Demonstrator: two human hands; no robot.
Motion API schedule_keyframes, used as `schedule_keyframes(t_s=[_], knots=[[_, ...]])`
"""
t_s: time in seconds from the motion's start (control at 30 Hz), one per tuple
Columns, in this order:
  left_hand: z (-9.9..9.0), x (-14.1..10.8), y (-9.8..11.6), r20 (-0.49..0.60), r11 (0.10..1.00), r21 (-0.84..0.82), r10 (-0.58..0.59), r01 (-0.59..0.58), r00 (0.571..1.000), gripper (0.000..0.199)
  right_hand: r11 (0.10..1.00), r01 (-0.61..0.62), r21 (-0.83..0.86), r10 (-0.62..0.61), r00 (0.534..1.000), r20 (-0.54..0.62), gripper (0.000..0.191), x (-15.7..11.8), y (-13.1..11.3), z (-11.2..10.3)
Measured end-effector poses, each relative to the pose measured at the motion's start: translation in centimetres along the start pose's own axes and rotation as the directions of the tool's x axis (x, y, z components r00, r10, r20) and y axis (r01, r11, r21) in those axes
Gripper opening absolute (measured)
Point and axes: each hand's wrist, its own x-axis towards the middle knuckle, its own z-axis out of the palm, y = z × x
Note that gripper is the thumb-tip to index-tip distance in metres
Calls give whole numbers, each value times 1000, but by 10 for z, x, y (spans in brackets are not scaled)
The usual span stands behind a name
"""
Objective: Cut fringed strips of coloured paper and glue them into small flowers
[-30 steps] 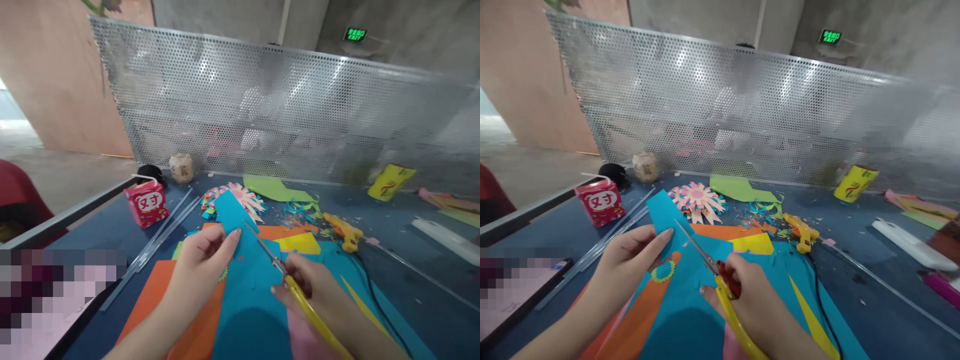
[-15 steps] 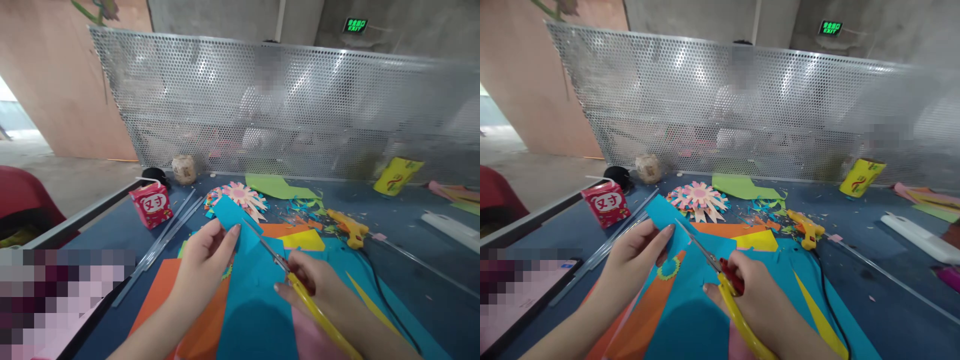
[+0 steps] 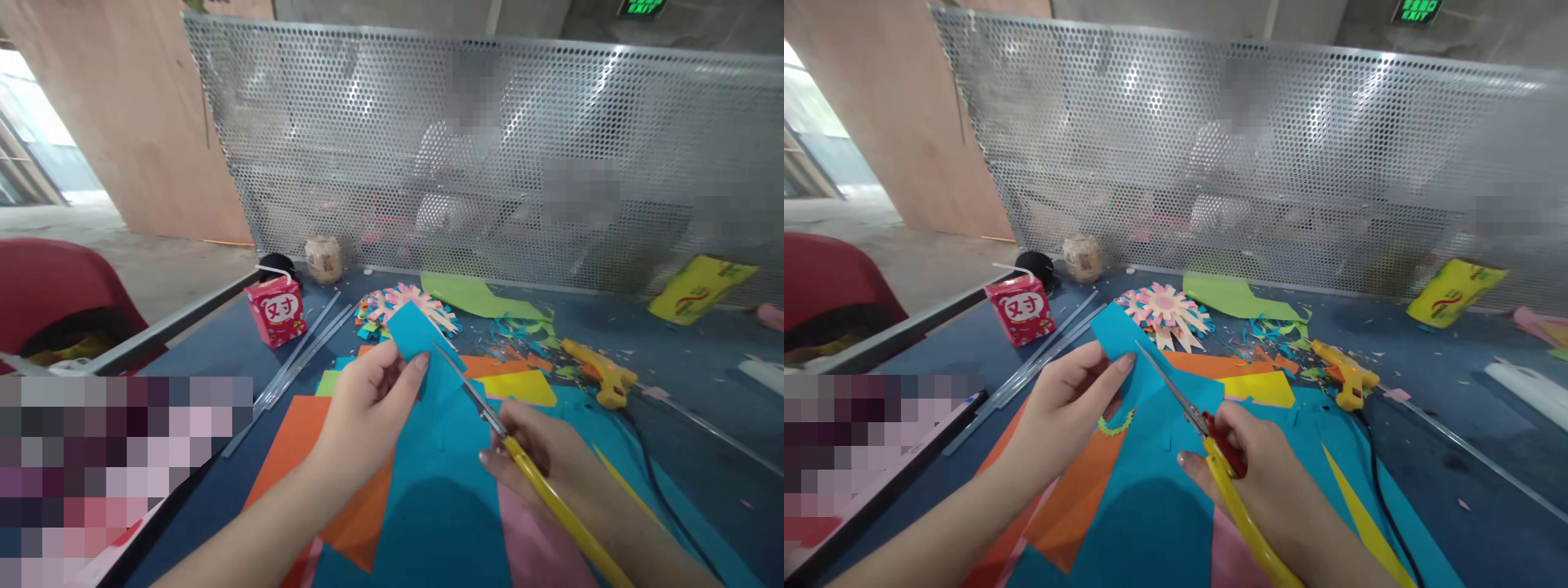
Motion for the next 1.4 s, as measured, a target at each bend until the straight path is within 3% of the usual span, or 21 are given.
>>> schedule_keyframes(t_s=[0.43,0.67,1.0,1.2,1.4], knots=[[1,1,1,24,1000,-13,-2,2,1000,31,996,-87,-33,88,996,26,30,-1,-7,-1],[0,-1,-3,-5,997,-80,0,0,1000,39,997,-45,-65,45,999,2,31,-1,-5,0],[2,-3,-2,32,997,70,16,-18,999,38,999,4,-32,-4,1000,-8,31,1,5,3],[4,-3,-2,48,997,73,15,-18,999,37,999,14,-44,-14,1000,3,33,1,8,2],[2,-2,-3,59,996,86,11,-16,998,37,997,-52,-48,57,994,92,32,0,3,-2]])
